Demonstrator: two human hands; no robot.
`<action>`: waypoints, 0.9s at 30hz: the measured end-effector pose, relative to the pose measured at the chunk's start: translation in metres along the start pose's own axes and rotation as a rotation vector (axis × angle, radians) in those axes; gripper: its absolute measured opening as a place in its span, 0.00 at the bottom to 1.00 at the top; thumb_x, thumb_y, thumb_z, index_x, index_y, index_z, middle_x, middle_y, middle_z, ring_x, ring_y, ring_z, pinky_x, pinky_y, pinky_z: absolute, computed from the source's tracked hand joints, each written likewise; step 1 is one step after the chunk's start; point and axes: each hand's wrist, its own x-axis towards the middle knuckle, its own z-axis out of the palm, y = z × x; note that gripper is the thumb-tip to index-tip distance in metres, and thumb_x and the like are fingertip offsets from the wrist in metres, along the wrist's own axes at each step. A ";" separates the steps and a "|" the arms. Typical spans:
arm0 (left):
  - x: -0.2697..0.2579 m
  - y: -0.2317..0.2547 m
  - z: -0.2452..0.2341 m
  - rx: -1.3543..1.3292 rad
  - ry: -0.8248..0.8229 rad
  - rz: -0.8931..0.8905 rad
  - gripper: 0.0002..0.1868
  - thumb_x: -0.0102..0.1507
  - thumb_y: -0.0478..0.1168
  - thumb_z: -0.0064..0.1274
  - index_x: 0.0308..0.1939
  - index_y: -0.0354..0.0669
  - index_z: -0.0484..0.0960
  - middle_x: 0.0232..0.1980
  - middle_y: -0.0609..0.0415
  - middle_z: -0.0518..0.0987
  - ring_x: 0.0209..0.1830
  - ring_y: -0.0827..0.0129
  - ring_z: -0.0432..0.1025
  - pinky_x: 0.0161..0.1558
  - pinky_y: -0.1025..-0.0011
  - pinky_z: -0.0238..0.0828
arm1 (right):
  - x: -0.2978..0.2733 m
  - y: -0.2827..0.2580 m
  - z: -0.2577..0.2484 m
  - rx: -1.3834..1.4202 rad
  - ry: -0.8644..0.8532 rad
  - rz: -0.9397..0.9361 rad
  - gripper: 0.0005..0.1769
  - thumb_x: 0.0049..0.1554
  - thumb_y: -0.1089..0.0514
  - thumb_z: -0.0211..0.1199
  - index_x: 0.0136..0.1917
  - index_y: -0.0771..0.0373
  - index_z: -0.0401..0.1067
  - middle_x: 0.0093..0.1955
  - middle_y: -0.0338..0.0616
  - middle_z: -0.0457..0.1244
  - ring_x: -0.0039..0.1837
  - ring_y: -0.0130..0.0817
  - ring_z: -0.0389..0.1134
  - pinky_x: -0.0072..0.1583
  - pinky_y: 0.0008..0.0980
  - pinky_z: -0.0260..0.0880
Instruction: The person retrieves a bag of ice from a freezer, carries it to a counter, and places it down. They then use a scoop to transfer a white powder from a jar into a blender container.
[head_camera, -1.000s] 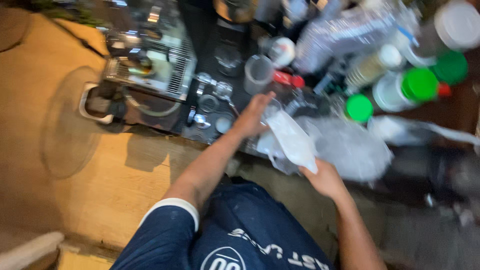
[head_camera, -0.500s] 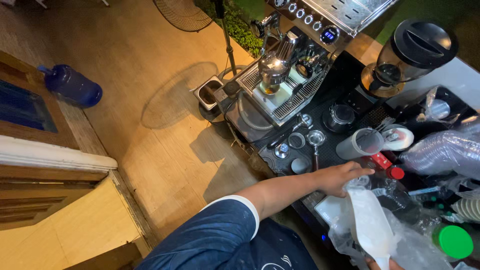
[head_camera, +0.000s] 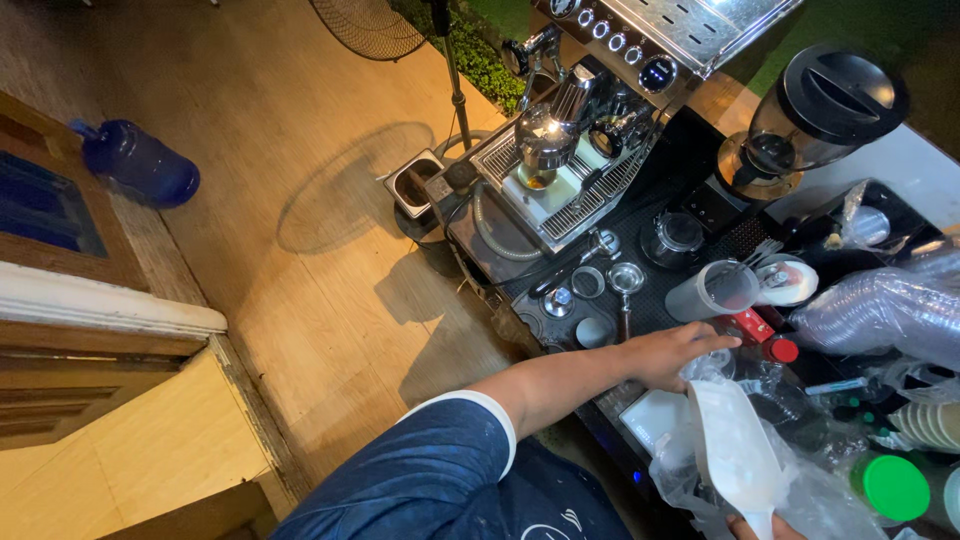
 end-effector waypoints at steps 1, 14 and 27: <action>0.000 0.000 0.000 -0.001 0.003 -0.004 0.64 0.44 0.37 0.73 0.78 0.61 0.51 0.70 0.43 0.64 0.67 0.48 0.68 0.65 0.60 0.70 | 0.002 0.003 -0.001 0.003 -0.006 -0.009 0.23 0.51 0.63 0.70 0.60 0.67 0.80 0.53 0.51 0.74 0.61 0.36 0.72 0.66 0.33 0.66; -0.004 0.008 -0.012 0.031 0.001 -0.057 0.63 0.45 0.37 0.72 0.79 0.62 0.51 0.71 0.45 0.63 0.67 0.51 0.68 0.64 0.61 0.71 | 0.014 -0.001 -0.003 -0.092 -0.052 0.125 0.20 0.50 0.64 0.72 0.57 0.69 0.82 0.51 0.53 0.75 0.57 0.38 0.75 0.64 0.34 0.68; -0.009 0.015 -0.030 0.068 -0.005 -0.089 0.63 0.46 0.39 0.72 0.79 0.62 0.50 0.69 0.46 0.64 0.62 0.50 0.71 0.62 0.60 0.72 | 0.024 -0.014 0.003 -0.022 -0.029 0.044 0.17 0.50 0.61 0.70 0.54 0.69 0.81 0.49 0.55 0.74 0.58 0.44 0.74 0.64 0.38 0.69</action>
